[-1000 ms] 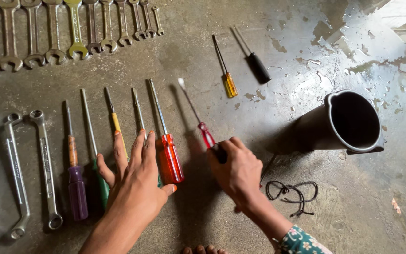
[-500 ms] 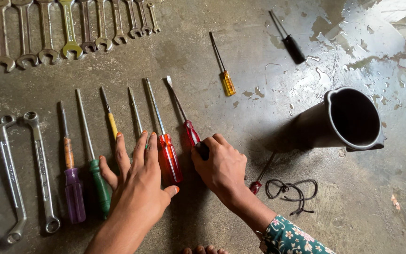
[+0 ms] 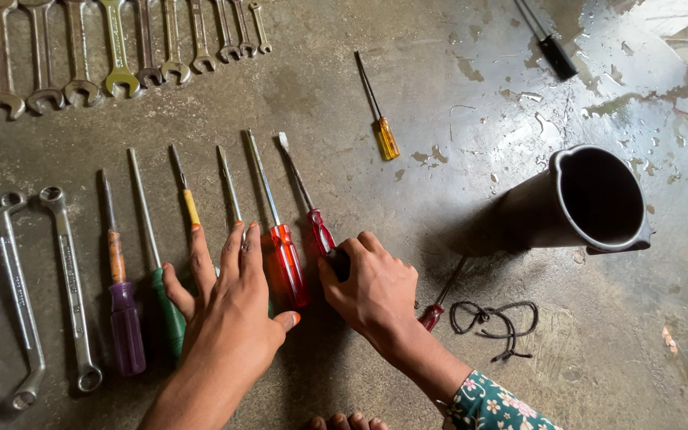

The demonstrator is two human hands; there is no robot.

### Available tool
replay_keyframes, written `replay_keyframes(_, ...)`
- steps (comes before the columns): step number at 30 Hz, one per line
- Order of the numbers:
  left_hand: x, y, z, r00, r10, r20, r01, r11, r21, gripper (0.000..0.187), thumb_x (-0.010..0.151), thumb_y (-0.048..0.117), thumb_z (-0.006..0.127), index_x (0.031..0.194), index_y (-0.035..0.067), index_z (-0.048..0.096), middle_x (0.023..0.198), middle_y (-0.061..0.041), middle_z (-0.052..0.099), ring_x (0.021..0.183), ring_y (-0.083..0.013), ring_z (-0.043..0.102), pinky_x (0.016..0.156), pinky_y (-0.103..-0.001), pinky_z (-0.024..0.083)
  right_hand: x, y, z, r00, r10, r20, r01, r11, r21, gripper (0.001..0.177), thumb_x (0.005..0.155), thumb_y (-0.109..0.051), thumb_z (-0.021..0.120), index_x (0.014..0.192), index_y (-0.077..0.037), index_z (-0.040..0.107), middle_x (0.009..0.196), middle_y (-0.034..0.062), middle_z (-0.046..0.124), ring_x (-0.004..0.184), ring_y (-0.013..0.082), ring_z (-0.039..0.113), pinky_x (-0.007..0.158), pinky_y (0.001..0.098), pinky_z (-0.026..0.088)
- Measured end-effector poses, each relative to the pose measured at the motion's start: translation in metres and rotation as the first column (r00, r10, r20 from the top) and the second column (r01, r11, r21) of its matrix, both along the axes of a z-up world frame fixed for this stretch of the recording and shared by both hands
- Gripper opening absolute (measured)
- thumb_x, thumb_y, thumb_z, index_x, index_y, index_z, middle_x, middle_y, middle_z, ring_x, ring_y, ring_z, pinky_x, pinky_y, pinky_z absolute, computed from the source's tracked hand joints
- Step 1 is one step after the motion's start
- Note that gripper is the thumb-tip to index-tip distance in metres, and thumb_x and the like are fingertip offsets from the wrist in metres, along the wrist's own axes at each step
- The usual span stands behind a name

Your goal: The person sits on a concrete floor and wipes various metal tools, including wrenches and screwdrivers, with a dark cloth. They pick up each tool individually, wipe it down, and place it back in a row on the floor.

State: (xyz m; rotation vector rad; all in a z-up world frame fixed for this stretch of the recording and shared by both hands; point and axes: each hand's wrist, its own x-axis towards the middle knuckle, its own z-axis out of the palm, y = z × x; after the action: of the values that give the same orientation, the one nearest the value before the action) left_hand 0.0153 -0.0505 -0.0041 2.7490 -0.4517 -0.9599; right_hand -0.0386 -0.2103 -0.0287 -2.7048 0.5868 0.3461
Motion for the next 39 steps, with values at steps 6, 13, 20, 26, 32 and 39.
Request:
replay_keyframes(6, -0.001, 0.004, -0.004, 1.0, 0.001, 0.005, -0.001, 1.0, 0.019, 0.124, 0.073, 0.039, 0.088, 0.159, 0.007, 0.004, 0.17, -0.013, 0.004, 0.149, -0.0408, -0.018, 0.11, -0.074, -0.008, -0.008, -0.005, 0.005, 0.999, -0.006, 0.048, 0.006, 1.0, -0.002, 0.04, 0.087, -0.047, 0.063, 0.105, -0.012, 0.074, 0.094, 0.0084, 0.067, 0.074, 0.026, 0.072, 0.065, 0.0447, 0.057)
replay_keyframes(13, -0.003, 0.007, -0.007, 0.999, 0.011, 0.039, -0.01, 1.0, -0.019, 0.124, 0.072, 0.038, 0.088, 0.159, 0.006, 0.006, 0.169, -0.015, 0.007, 0.15, -0.0424, -0.017, 0.109, -0.075, -0.008, -0.016, -0.013, 0.004, 0.994, -0.05, 0.102, 0.05, 0.999, 0.004, 0.04, 0.086, -0.044, 0.063, 0.103, -0.011, 0.074, 0.096, 0.009, 0.07, 0.072, 0.0254, 0.073, 0.064, 0.0425, 0.059)
replay_keyframes(20, -0.007, 0.01, -0.007, 0.988, 0.08, 0.135, -0.061, 0.988, -0.141, 0.11, 0.074, 0.039, 0.084, 0.156, 0.005, 0.019, 0.166, -0.016, 0.018, 0.154, -0.0423, -0.006, 0.109, -0.074, -0.003, -0.013, -0.017, 0.012, 0.946, -0.279, 0.165, 0.232, 0.939, 0.255, 0.041, 0.093, -0.044, 0.057, 0.097, -0.006, 0.073, 0.085, 0.0096, 0.071, 0.064, 0.0212, 0.065, 0.061, 0.0388, 0.053)
replay_keyframes(26, -0.025, 0.005, -0.012, 0.943, 0.207, 0.259, -0.015, 0.807, -0.59, 0.069, 0.093, 0.035, 0.066, 0.148, 0.004, 0.039, 0.153, -0.017, 0.044, 0.145, -0.0389, 0.029, 0.118, -0.06, 0.019, -0.007, 0.0, 0.025, 0.809, -0.557, -0.185, 0.422, 0.332, 0.843, 0.039, 0.102, -0.044, 0.054, 0.114, -0.008, 0.057, 0.081, 0.0101, 0.059, 0.063, 0.0177, 0.057, 0.052, 0.0354, 0.047)
replay_keyframes(32, -0.04, 0.003, 0.007, 0.941, 0.302, -0.156, -0.316, 0.61, -0.727, 0.055, 0.101, 0.035, 0.048, 0.147, 0.006, 0.043, 0.15, -0.015, 0.048, 0.14, -0.0313, 0.046, 0.113, -0.044, 0.04, -0.006, 0.018, 0.051, 0.747, -0.496, -0.443, 0.438, -0.135, 0.889, 0.042, 0.09, -0.022, 0.064, 0.125, -0.01, 0.046, 0.094, 0.0078, 0.064, 0.072, 0.015, 0.066, 0.06, 0.031, 0.055)
replay_keyframes(39, -0.024, 0.029, 0.023, 0.939, 0.333, -0.089, -0.298, 0.657, -0.693, 0.049, 0.102, 0.03, 0.052, 0.143, 0.003, 0.045, 0.147, -0.019, 0.049, 0.135, -0.0326, 0.049, 0.109, -0.048, 0.04, -0.012, -0.03, 0.047, 0.889, -0.411, -0.201, 0.305, 0.204, 0.93, 0.071, 0.09, -0.009, 0.072, 0.156, -0.018, 0.048, 0.109, 0.0218, 0.072, 0.078, 0.0276, 0.064, 0.06, 0.0358, 0.054)
